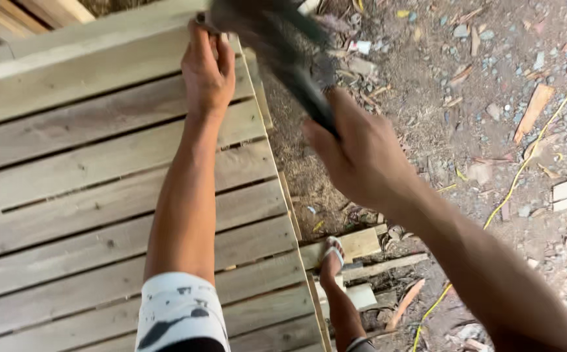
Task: The person hammers nails into a wooden pallet using a hammer. They repeatedly position nails and strike them to secure the slats together.
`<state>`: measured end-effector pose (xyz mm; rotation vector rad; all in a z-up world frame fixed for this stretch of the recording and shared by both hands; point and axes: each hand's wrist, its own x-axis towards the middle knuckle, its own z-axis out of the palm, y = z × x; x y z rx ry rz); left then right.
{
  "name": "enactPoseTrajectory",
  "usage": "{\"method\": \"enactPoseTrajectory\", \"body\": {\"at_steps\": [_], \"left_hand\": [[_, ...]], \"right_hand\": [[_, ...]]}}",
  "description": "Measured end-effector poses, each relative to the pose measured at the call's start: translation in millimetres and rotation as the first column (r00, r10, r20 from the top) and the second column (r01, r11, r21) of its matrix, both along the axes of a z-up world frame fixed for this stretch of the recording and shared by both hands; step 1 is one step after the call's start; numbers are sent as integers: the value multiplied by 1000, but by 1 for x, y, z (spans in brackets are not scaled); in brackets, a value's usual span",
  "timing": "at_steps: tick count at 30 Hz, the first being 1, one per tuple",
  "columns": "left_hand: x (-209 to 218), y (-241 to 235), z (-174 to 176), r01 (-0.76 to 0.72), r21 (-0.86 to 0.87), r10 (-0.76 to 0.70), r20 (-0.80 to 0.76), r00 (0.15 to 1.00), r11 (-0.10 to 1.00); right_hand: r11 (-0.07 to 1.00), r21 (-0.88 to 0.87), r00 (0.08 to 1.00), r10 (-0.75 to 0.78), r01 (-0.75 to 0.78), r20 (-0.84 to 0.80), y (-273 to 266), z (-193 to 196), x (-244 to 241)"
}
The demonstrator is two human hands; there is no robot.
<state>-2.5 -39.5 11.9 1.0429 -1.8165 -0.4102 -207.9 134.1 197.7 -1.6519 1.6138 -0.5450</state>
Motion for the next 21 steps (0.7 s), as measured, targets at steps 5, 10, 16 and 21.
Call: {"method": "enactPoseTrajectory", "body": {"at_steps": [5,10,16,21], "left_hand": [[1,-13,-22,35,36,-30,-115,993,999],[-12,-6,-14,-93,-20,81,-332,940,996],[-8,224,12,-155,452,413,-554,723,878],[12,509,67,524,794,657,-576,487,308]], "right_hand": [[917,175,892,-392,359,225,160,-37,-41],[493,523,616,-784,695,-79,297,-79,-59],[84,595,319,-898,799,-302,380,-106,-45],[158,550,344,-904,820,-253,456,-99,-34]]}}
